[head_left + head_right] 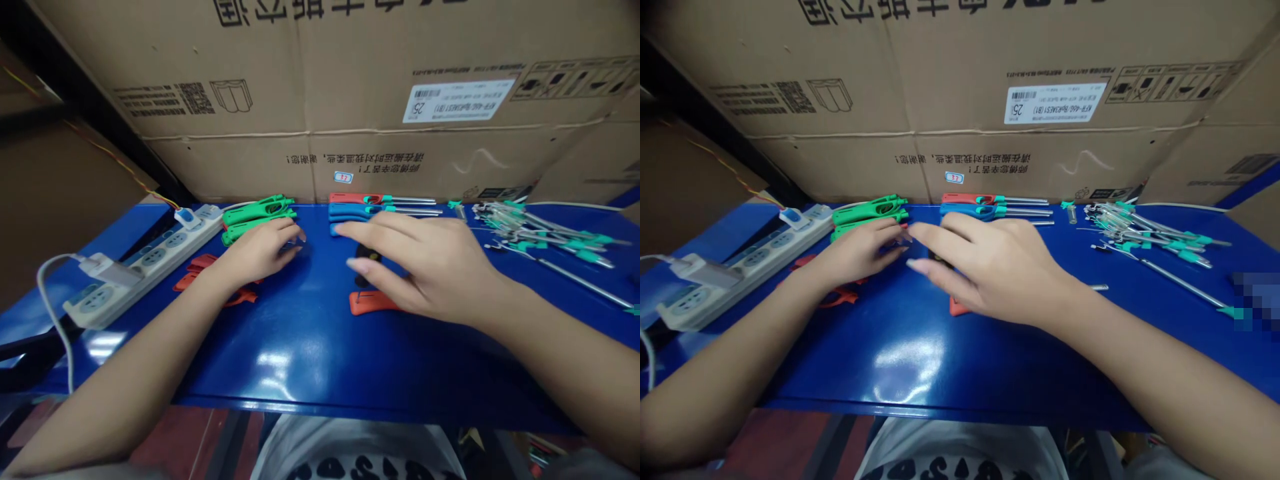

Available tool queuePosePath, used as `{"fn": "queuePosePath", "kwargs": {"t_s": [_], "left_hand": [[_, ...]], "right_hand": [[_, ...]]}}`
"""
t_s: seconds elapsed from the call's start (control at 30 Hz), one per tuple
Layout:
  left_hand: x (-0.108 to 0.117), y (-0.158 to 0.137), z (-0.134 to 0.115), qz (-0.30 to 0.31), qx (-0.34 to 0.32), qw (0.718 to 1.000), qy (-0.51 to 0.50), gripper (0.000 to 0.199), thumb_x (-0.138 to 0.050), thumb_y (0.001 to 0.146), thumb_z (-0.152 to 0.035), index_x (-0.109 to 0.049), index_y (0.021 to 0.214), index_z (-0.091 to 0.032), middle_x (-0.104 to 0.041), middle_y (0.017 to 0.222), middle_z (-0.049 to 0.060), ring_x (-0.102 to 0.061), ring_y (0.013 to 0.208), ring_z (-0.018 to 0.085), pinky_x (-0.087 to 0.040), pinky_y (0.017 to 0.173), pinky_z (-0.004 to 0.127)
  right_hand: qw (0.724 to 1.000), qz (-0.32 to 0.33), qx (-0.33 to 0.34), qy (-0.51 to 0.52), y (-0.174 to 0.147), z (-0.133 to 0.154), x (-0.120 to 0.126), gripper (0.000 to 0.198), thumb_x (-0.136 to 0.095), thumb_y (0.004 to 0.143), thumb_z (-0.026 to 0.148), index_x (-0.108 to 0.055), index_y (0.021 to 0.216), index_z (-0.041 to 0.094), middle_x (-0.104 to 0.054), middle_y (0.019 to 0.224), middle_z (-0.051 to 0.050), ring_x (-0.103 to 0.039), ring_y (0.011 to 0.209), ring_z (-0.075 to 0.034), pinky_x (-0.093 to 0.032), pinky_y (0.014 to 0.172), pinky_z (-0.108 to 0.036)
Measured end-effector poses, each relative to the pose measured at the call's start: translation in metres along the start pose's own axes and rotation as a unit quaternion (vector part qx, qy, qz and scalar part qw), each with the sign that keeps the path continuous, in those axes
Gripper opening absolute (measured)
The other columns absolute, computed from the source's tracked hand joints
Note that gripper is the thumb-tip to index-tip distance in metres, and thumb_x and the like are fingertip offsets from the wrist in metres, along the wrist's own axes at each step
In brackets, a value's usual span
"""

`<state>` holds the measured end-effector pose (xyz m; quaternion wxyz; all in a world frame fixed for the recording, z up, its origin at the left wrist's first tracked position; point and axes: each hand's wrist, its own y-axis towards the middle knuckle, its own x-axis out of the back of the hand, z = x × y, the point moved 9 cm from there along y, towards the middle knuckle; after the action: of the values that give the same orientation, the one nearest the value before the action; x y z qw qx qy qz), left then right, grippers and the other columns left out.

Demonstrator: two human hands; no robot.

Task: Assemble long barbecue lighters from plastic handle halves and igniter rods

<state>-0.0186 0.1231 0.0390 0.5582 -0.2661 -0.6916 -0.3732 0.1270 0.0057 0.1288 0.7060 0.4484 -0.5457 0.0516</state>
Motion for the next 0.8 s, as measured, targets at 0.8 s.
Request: {"fn": "queuePosePath", "kwargs": {"t_s": [0.8], "left_hand": [[-0.05,-0.016,-0.102,-0.07,-0.012,0.945,-0.321,0.027,-0.068,0.091,-0.023,-0.064,0.117,-0.023,-0.072,0.113,0.006,-0.067,0.106,0.025,-0.054,0.093,0.041]], "right_hand": [[0.987,0.028,0.1,0.121,0.001,0.013,0.002,0.035,-0.036,0.105,0.021,-0.057,0.133,0.015,-0.069,0.123,-0.01,-0.066,0.107,-0.013,-0.051,0.082,-0.025]]}}
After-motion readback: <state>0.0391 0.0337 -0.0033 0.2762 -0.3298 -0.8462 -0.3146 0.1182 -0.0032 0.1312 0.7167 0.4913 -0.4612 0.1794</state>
